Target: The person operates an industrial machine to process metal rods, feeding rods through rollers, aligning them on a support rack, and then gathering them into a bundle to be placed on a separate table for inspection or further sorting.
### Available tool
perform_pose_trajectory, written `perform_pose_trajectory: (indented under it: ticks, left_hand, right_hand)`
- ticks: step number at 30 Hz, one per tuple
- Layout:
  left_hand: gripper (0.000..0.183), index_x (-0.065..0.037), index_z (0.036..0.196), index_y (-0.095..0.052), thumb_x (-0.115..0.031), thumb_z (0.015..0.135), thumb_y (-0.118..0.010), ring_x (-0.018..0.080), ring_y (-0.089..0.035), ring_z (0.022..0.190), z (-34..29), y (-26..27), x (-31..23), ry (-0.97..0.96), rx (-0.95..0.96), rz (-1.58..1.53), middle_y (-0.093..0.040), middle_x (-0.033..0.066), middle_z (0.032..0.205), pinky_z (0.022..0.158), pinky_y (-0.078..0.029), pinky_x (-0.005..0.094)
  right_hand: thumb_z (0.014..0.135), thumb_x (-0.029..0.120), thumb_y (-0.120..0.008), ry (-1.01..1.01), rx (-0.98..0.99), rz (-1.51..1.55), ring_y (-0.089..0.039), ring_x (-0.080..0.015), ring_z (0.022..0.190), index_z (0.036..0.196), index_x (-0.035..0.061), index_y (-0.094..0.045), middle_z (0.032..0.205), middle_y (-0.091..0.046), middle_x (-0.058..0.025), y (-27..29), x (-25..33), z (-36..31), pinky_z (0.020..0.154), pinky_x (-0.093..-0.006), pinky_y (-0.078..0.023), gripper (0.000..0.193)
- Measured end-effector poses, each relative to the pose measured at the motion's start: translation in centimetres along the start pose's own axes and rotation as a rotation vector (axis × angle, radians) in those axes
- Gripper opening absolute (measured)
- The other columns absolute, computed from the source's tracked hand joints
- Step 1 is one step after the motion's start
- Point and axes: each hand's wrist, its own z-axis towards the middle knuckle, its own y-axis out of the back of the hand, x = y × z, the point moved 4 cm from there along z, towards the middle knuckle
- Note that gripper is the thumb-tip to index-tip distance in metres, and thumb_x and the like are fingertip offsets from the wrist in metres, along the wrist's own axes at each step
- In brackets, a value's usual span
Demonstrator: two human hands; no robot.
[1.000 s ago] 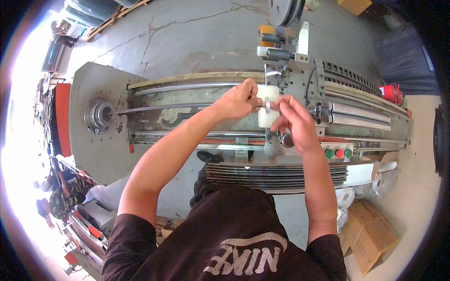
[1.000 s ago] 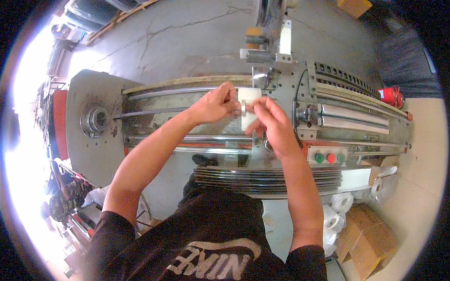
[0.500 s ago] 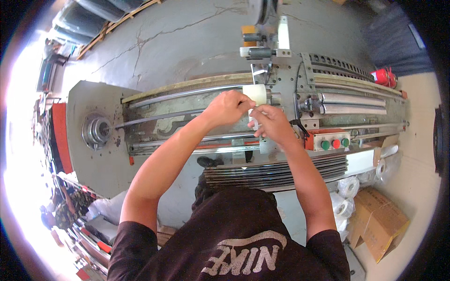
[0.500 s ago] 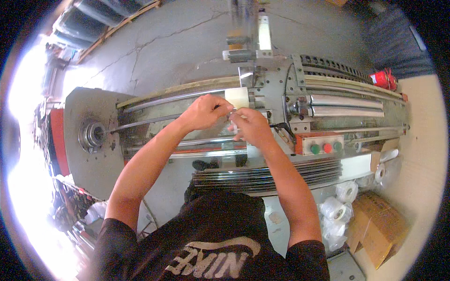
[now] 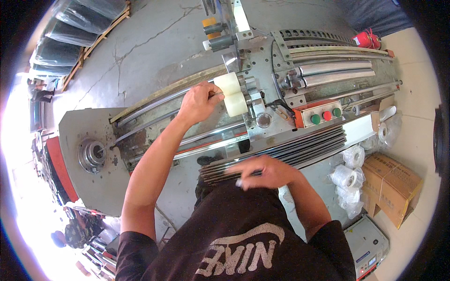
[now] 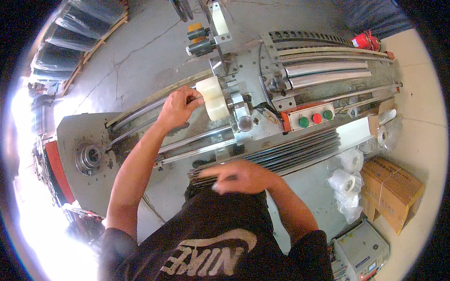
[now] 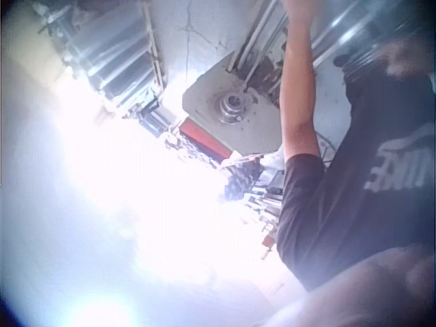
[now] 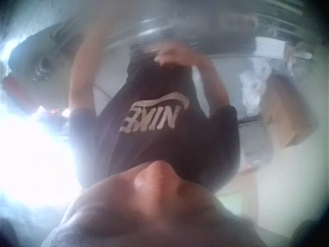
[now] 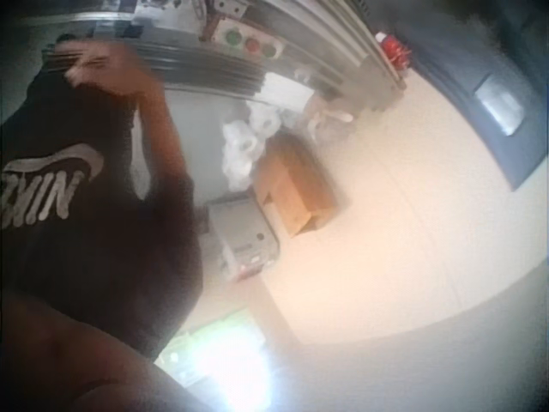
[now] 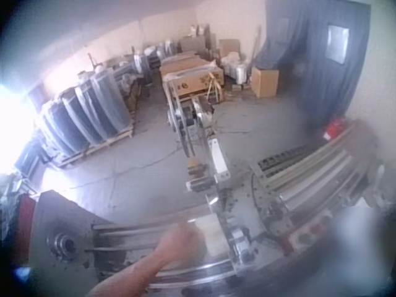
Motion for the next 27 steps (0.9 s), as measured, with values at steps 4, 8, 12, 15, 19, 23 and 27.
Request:
perform_pose_trajectory:
  ticks: [4,8,12,15,19,23,27]
  left_hand:
    - [0.023,-0.004,0.101,-0.076,-0.025,0.09,-0.076,0.0314,-0.07,0.092,0.0,-0.1,-0.2,0.071,0.036,-0.004,-0.071,0.0159,0.099,0.083,-0.054,0.041]
    - [0.024,-0.004,0.102,-0.075,-0.024,0.089,-0.078,0.03,-0.071,0.09,0.0,-0.6,0.2,0.039,0.043,0.023,-0.073,0.0141,0.096,0.082,-0.055,0.0405]
    - [0.025,-0.004,0.103,-0.074,-0.023,0.088,-0.08,0.0274,-0.072,0.087,-0.7,-0.9,1.3,0.036,0.036,-0.058,-0.073,0.0125,0.093,0.079,-0.055,0.039]
    - [0.026,-0.004,0.104,-0.073,-0.023,0.088,-0.081,0.0259,-0.072,0.089,-0.9,-0.9,0.6,0.055,0.091,-0.031,-0.073,0.0122,0.093,0.08,-0.055,0.0381]
    - [0.024,-0.004,0.102,-0.073,-0.022,0.089,-0.08,0.0276,-0.071,0.089,-1.5,-1.0,0.2,-0.017,0.168,0.006,-0.071,0.013,0.099,0.08,-0.055,0.0407]
    - [0.022,-0.004,0.101,-0.073,-0.02,0.087,-0.08,0.0287,-0.07,0.091,-1.9,-1.7,0.5,-0.02,0.174,0.01,-0.069,0.0126,0.099,0.081,-0.054,0.0419]
    - [0.024,-0.004,0.103,-0.072,-0.02,0.086,-0.079,0.03,-0.071,0.097,-1.8,-1.4,0.1,-0.058,0.151,0.043,-0.071,0.0135,0.106,0.083,-0.054,0.0425]
  right_hand:
    - [0.096,0.022,-0.068,-0.34,-0.687,-0.612,-0.075,-0.0298,0.101,0.111,0.0049,-0.074,0.11,-0.078,-0.0156,6.0,-9.7,-5.1,0.089,-0.0446,-0.057,0.023]
    - [0.089,0.017,-0.072,-0.233,-0.992,-0.975,-0.071,-0.0316,0.097,0.105,0.0079,-0.074,0.103,-0.076,-0.014,10.9,-13.1,-4.2,0.088,-0.0465,-0.052,0.019]
    - [0.084,0.014,-0.071,-0.216,-0.955,-1.332,-0.064,-0.0317,0.102,0.106,0.0102,-0.073,0.104,-0.069,-0.0111,12.2,-15.9,-1.7,0.091,-0.0477,-0.046,0.022]
    - [0.084,0.011,-0.067,-0.259,-0.97,-1.333,-0.059,-0.0333,0.106,0.109,0.0102,-0.071,0.107,-0.065,-0.0106,11.6,-16.5,-1.8,0.094,-0.0495,-0.045,0.025]
    - [0.081,0.006,-0.065,-0.196,-0.857,-1.375,-0.063,-0.0329,0.111,0.109,0.0065,-0.073,0.115,-0.068,-0.013,7.8,-13.9,-2.5,0.095,-0.0488,-0.048,0.03]
    - [0.086,0.008,-0.072,-0.281,-0.447,-0.475,-0.068,-0.0325,0.112,0.122,0.003,-0.07,0.12,-0.072,-0.0161,1.8,-9.8,2.4,0.096,-0.0449,-0.053,0.036]
    - [0.099,0.016,-0.068,0.132,-0.559,0.573,-0.068,-0.0208,0.108,0.133,0.0042,-0.061,0.116,-0.072,-0.0093,-2.2,-10.1,13.5,0.091,-0.0401,-0.055,0.037]
